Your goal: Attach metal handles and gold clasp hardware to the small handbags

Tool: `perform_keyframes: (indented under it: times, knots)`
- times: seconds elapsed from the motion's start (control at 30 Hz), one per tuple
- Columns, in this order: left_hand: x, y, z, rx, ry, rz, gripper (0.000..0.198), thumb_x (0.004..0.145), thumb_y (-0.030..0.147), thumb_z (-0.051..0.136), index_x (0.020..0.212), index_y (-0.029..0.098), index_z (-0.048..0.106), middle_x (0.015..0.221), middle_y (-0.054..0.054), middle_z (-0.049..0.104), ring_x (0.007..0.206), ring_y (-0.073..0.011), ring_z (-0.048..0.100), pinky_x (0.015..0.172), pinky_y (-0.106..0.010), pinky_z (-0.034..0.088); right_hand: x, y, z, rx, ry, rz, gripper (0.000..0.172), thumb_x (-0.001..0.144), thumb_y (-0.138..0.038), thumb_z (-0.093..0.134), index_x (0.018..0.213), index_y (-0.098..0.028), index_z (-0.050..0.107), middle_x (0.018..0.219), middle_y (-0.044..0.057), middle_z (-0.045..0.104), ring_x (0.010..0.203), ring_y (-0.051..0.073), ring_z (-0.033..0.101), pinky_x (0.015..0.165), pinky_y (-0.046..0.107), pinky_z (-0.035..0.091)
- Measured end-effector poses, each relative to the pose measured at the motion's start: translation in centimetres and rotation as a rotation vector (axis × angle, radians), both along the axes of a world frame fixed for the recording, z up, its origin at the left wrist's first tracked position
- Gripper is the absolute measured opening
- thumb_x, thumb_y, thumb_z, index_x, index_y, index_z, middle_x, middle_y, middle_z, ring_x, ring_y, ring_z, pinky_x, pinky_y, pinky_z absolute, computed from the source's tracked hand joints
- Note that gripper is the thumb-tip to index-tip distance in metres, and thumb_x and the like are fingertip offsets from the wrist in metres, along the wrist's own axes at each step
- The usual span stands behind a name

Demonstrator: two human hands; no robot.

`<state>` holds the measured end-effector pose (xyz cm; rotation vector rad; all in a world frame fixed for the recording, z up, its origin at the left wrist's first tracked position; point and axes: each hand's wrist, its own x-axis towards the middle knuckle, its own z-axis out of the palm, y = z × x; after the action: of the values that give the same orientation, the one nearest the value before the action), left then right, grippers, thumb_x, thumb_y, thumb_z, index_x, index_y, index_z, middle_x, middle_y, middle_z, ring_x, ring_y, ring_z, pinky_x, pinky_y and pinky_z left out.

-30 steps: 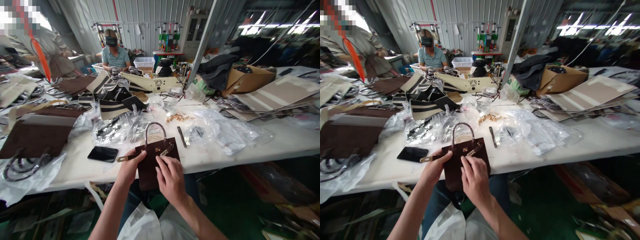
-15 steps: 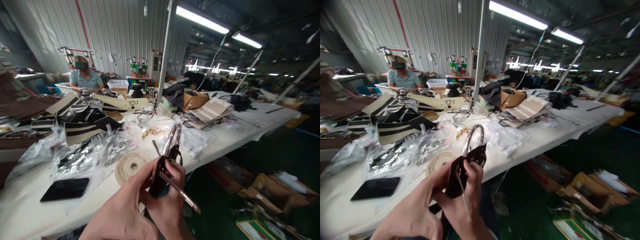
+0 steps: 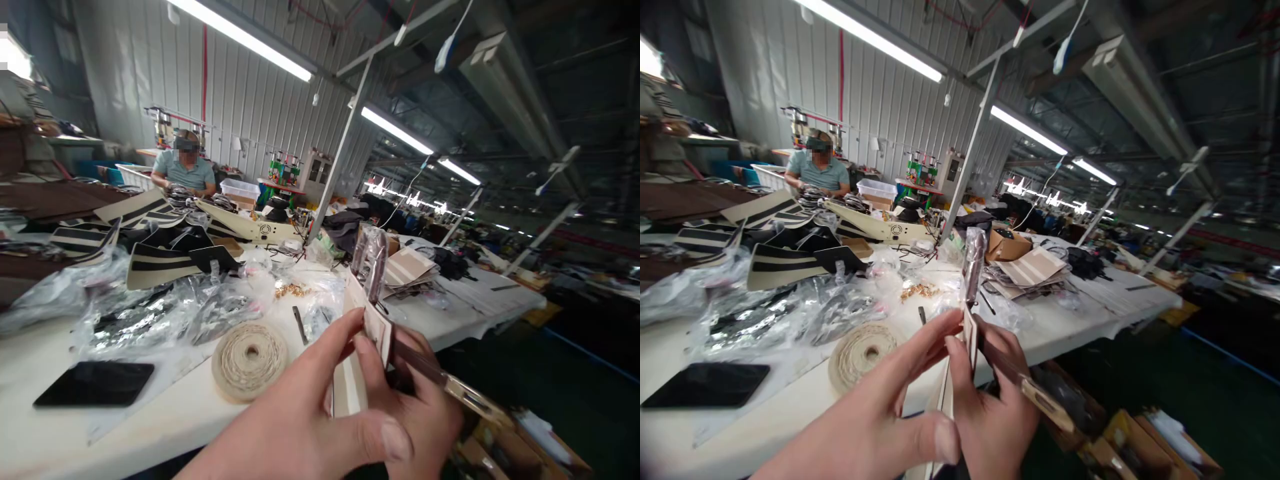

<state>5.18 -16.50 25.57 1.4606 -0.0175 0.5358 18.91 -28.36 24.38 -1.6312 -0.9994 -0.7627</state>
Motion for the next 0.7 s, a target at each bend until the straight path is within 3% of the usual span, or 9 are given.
perform_keyframes:
  times: [0.1, 0.17, 0.27, 0.37, 0.43, 0.53, 0.63, 0.7]
  knots:
    - [-0.1, 0.3, -0.1, -0.026, -0.06, 0.094, 0.096, 0.084, 0.056, 0.099, 0.168, 0.031, 0.058, 0.164, -0.016, 0.063, 0.153, -0.0452, 0.059, 0.132, -0.063, 0.047, 1.4, -1.2, 0.5, 0.006, 0.102, -0.005, 0.028, 0.105, -0.05, 0.079, 0.113, -0.024, 0.085, 0.109, 0.01, 0.083, 0.1, 0.032, 0.077, 0.093, 0.041, 0.059]
    - [-0.6, 1.3, -0.1, 0.012, -0.108, 0.266, 0.074, 0.09, 0.055, 0.093, 0.155, 0.029, 0.069, 0.144, -0.016, 0.077, 0.138, -0.0414, 0.071, 0.124, -0.059, 0.055, 2.6, -1.7, 0.8, 0.059, 0.207, 0.053, 0.032, 0.103, -0.05, 0.081, 0.115, -0.021, 0.086, 0.113, 0.011, 0.084, 0.105, 0.034, 0.077, 0.089, 0.04, 0.059]
    - [-2.5, 3.6, 0.5, 0.187, -0.179, 0.644, 0.054, 0.091, 0.052, 0.093, 0.137, 0.026, 0.078, 0.125, -0.013, 0.082, 0.119, -0.0363, 0.076, 0.114, -0.052, 0.06, 4.6, -1.5, 0.9, 0.153, 0.323, 0.295, 0.033, 0.102, -0.049, 0.082, 0.117, -0.019, 0.085, 0.115, 0.012, 0.083, 0.105, 0.034, 0.076, 0.088, 0.04, 0.059]
    - [-5.1, 6.2, 1.5, 0.403, -0.172, 0.834, 0.067, 0.084, 0.053, 0.098, 0.142, 0.028, 0.076, 0.131, -0.013, 0.079, 0.123, -0.0365, 0.071, 0.114, -0.05, 0.058, 6.9, -0.4, -0.1, 0.173, 0.42, 0.591, 0.028, 0.103, -0.048, 0.077, 0.111, -0.022, 0.082, 0.1, 0.008, 0.079, 0.086, 0.028, 0.073, 0.076, 0.038, 0.058]
    - [-6.7, 7.8, 2.1, 0.519, -0.119, 0.815, 0.077, 0.079, 0.054, 0.101, 0.146, 0.029, 0.074, 0.142, -0.014, 0.074, 0.131, -0.0385, 0.068, 0.116, -0.049, 0.058, 8.2, 0.8, -1.4, 0.167, 0.451, 0.696, 0.027, 0.104, -0.049, 0.074, 0.105, -0.023, 0.08, 0.085, 0.006, 0.072, 0.073, 0.025, 0.068, 0.066, 0.036, 0.055]
    - [-8.3, 9.4, 2.5, 0.604, -0.026, 0.642, 0.068, 0.078, 0.052, 0.101, 0.138, 0.027, 0.08, 0.148, -0.014, 0.072, 0.137, -0.04, 0.067, 0.118, -0.045, 0.057, 9.3, 2.8, -3.7, 0.163, 0.475, 0.775, 0.03, 0.101, -0.053, 0.074, 0.11, -0.025, 0.079, 0.083, 0.005, 0.068, 0.065, 0.023, 0.062, 0.059, 0.035, 0.051]
    - [-9.1, 10.0, 2.4, 0.599, 0.08, 0.386, 0.044, 0.088, 0.046, 0.094, 0.126, 0.025, 0.086, 0.133, -0.012, 0.079, 0.13, -0.0388, 0.073, 0.116, -0.042, 0.058, 9.1, 4.8, -5.4, 0.131, 0.549, 0.918, 0.031, 0.096, -0.054, 0.08, 0.108, -0.026, 0.079, 0.092, 0.006, 0.072, 0.057, 0.017, 0.053, 0.051, 0.031, 0.043]
    - [-9.6, 9.9, 1.9, 0.549, 0.17, 0.239, 0.028, 0.094, 0.043, 0.088, 0.114, 0.023, 0.089, 0.114, -0.011, 0.083, 0.115, -0.0372, 0.078, 0.106, -0.041, 0.063, 8.6, 5.8, -6.3, 0.096, 0.588, 0.998, 0.031, 0.093, -0.054, 0.084, 0.102, -0.025, 0.079, 0.098, 0.006, 0.074, 0.056, 0.014, 0.05, 0.05, 0.03, 0.039]
